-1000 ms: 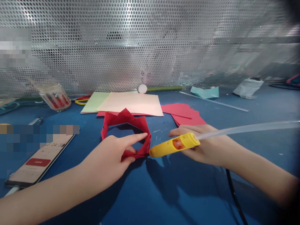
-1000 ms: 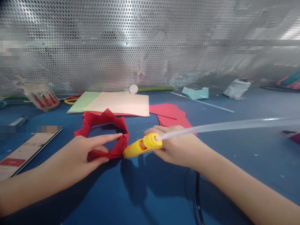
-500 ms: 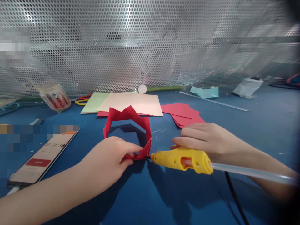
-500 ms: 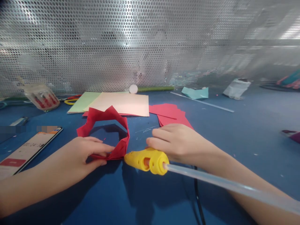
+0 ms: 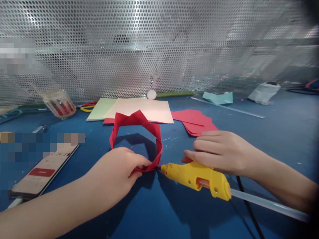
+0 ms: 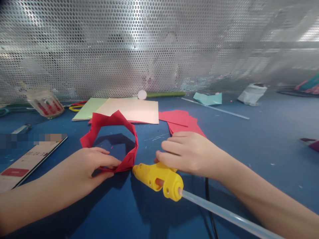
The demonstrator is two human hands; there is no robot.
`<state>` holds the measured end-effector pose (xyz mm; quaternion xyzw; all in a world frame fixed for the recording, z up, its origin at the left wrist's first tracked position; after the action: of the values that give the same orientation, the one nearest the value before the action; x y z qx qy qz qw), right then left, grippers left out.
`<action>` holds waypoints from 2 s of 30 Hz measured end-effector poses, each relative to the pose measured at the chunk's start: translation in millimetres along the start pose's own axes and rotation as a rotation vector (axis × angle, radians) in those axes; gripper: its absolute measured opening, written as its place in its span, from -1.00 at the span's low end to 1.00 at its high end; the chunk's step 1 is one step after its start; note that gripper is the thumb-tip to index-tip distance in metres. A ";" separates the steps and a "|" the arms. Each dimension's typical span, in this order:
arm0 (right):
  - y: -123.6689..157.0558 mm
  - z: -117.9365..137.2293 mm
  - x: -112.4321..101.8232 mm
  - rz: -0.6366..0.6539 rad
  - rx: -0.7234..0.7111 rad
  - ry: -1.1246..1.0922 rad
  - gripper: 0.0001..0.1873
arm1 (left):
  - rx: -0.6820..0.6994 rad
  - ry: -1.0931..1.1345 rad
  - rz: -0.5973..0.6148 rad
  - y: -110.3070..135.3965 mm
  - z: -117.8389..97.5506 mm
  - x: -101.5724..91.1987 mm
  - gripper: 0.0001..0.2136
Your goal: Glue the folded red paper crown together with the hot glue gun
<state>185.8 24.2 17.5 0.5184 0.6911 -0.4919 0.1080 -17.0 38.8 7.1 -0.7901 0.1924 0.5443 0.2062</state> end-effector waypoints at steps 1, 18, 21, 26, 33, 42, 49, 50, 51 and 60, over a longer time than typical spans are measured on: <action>-0.8 0.6 0.2 -0.006 -0.001 0.001 -0.87 | 0.000 -0.001 -0.003 -0.5 -0.2 -0.1 -0.67; -4.0 4.9 3.0 -0.060 0.006 -0.054 -0.90 | -0.001 -0.030 0.009 -3.7 -0.6 2.9 -0.66; -4.0 5.1 3.4 -0.073 0.028 -0.075 -0.91 | -0.007 -0.022 0.014 -3.5 -0.1 3.6 -0.67; -0.1 5.5 6.8 -0.087 0.076 -0.114 -0.89 | -0.025 -0.030 0.011 -3.8 -1.3 2.6 -0.70; 0.8 3.3 9.4 -0.112 0.163 -0.162 -0.89 | -0.024 -0.035 -0.012 -4.0 -2.9 3.4 -0.73; -2.5 2.1 5.3 -0.096 0.141 -0.147 -0.94 | -0.033 0.029 -0.044 -4.5 1.4 1.1 -0.75; 2.3 -1.3 5.8 -0.066 0.099 -0.100 -0.94 | -0.050 0.078 -0.075 -7.3 5.7 -3.8 -0.77; 2.9 -1.8 5.6 -0.059 0.086 -0.086 -0.95 | -0.050 0.081 -0.080 -7.5 6.0 -4.0 -0.77; 3.4 -2.1 5.4 -0.052 0.075 -0.078 -0.96 | -0.050 0.083 -0.084 -7.6 6.3 -4.1 -0.78; 3.6 -1.6 3.2 -0.021 0.054 -0.113 -0.72 | -0.088 0.126 -0.064 -7.4 5.6 -4.0 -0.77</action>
<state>187.9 27.4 14.2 0.4852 0.6756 -0.5402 0.1278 -18.7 48.4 10.0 -0.8369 0.1555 0.4944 0.1760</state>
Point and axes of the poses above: each hand's wrist, its own y-axis away from the middle knuckle, its own x-axis out of the palm, z = x × y, the point moved 5 cm from there along -y, towards the middle knuckle, and after that the axes turned 15 degrees about -z, right-handed, at the moved point
